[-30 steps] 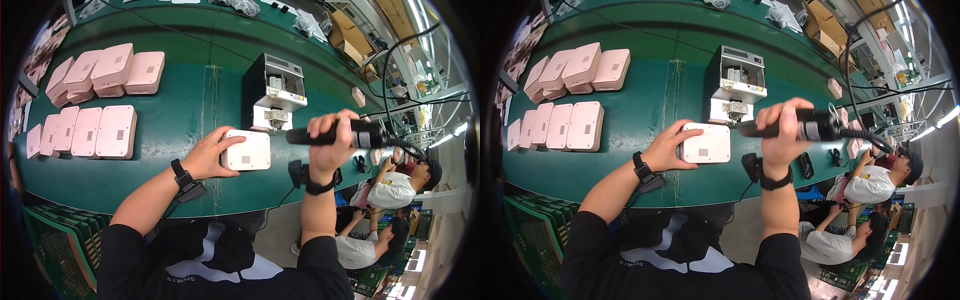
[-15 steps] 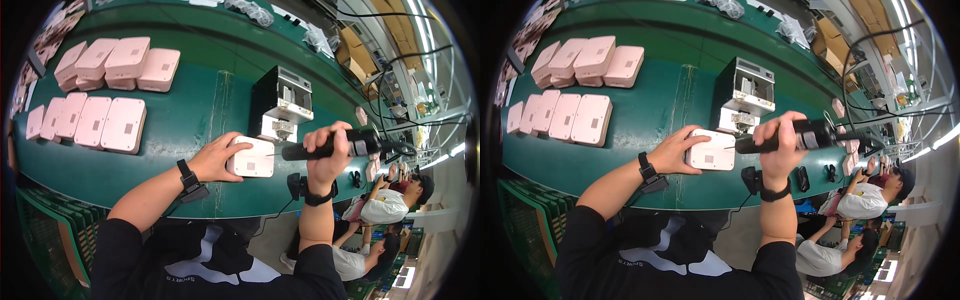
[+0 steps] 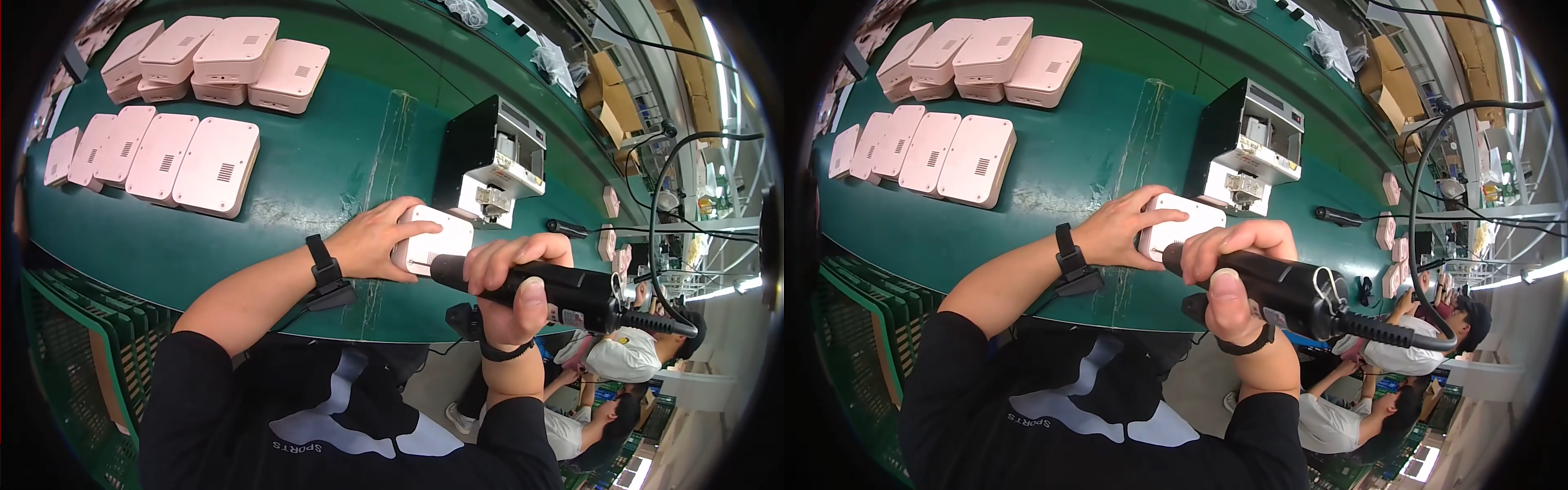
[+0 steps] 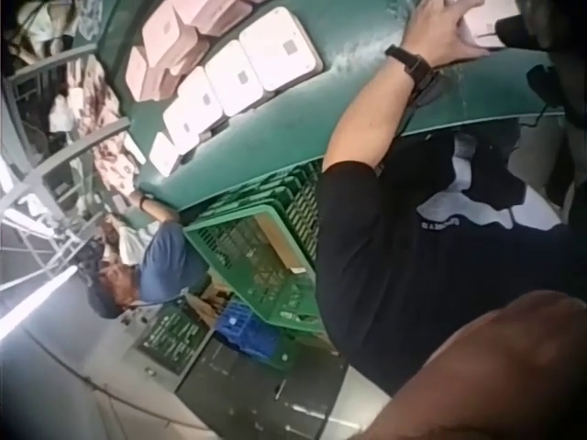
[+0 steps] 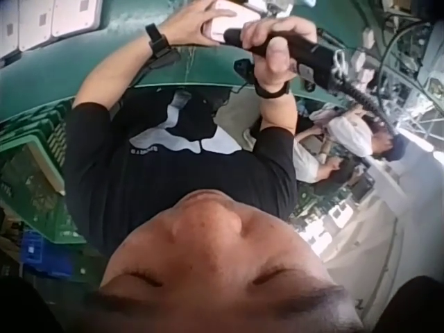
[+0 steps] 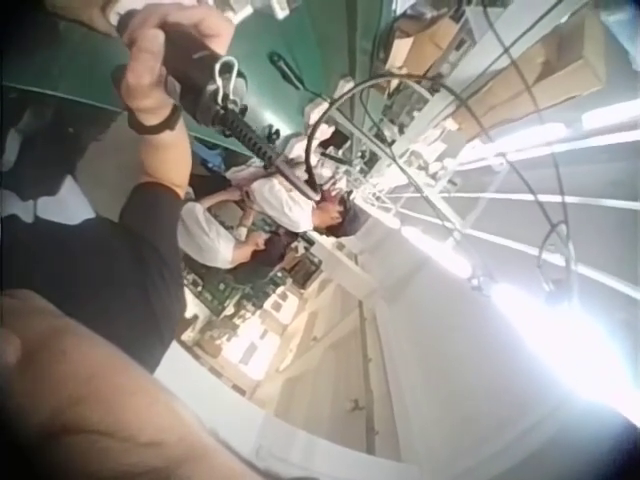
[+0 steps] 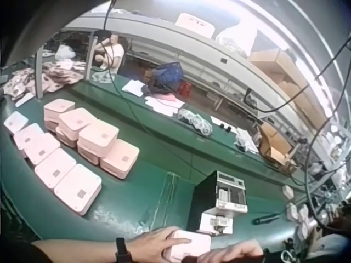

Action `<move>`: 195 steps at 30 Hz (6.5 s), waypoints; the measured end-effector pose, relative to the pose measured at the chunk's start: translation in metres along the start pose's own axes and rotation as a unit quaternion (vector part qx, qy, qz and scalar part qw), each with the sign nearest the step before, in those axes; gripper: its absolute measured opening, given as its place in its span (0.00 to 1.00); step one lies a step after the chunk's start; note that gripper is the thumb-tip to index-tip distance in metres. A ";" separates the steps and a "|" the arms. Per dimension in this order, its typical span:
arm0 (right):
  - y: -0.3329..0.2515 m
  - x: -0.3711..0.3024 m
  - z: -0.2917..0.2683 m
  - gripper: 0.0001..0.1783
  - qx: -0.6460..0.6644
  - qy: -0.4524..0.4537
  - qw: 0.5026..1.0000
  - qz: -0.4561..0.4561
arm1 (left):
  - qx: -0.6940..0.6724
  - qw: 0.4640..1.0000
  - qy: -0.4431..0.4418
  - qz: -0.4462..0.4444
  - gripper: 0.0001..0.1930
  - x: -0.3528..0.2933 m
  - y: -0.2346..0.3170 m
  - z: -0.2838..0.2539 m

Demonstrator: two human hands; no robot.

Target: The person picks up a pink electronic device, drives screws into the back panel using a power screwdriver, and then wipes the front by hand before setting it aside.

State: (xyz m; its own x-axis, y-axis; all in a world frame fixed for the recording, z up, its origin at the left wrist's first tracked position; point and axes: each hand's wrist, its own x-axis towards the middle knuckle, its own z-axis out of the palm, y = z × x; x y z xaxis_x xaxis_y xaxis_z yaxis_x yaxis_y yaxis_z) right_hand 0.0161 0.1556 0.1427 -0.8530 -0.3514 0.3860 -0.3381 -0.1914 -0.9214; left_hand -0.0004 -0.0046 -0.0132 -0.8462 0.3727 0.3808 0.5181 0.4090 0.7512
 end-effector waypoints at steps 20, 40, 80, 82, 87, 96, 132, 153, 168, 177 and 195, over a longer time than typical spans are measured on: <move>0.018 0.002 -0.004 0.17 0.035 0.043 0.998 -0.026 | 0.018 1.000 0.024 0.005 0.40 -0.001 0.000 0.003; 0.047 -0.067 -0.117 0.08 -0.046 0.323 0.943 -0.066 | -0.615 0.645 0.034 -0.453 0.40 -0.066 0.036 -0.038; 0.046 -0.061 -0.129 0.08 -0.029 0.382 0.922 -0.060 | 0.254 0.941 -0.211 0.075 0.37 -0.035 0.069 -0.054; 0.043 -0.059 -0.123 0.08 -0.054 0.361 0.930 -0.038 | 0.218 0.944 -0.222 0.106 0.37 -0.015 0.066 -0.029; 0.035 -0.052 -0.124 0.08 -0.114 0.264 0.958 0.000 | 0.136 0.949 -0.209 0.190 0.38 0.021 0.046 -0.006; -0.016 0.025 -0.111 0.11 -0.035 0.243 0.963 -0.109 | -0.054 0.986 -0.160 0.014 0.46 0.011 0.022 -0.003; 0.025 0.019 -0.108 0.11 -0.080 0.190 0.978 -0.042 | -0.028 0.992 -0.121 0.019 0.43 0.010 0.018 0.006; 0.007 0.066 -0.094 0.09 -0.096 0.217 0.963 -0.129 | -0.012 0.997 -0.070 0.033 0.44 0.001 0.023 0.014; 0.005 0.040 -0.068 0.10 -0.039 0.130 0.989 -0.059 | -0.012 0.997 -0.077 0.013 0.43 0.002 0.021 0.012; 0.029 0.033 -0.073 0.10 -0.014 0.126 0.991 -0.031 | -0.020 0.996 -0.088 0.000 0.44 0.003 0.020 0.013; 0.010 0.052 -0.091 0.11 -0.047 0.189 0.976 -0.098 | -0.013 0.996 -0.084 0.005 0.43 0.001 0.020 0.011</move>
State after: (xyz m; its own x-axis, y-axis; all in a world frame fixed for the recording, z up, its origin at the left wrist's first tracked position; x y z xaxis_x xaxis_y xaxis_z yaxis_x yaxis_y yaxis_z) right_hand -0.0683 0.2189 0.1493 -0.8479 0.0510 0.5277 -0.5296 -0.1292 -0.8384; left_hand 0.0106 0.0127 -0.0038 -0.8069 0.5116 0.2954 0.5220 0.3833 0.7620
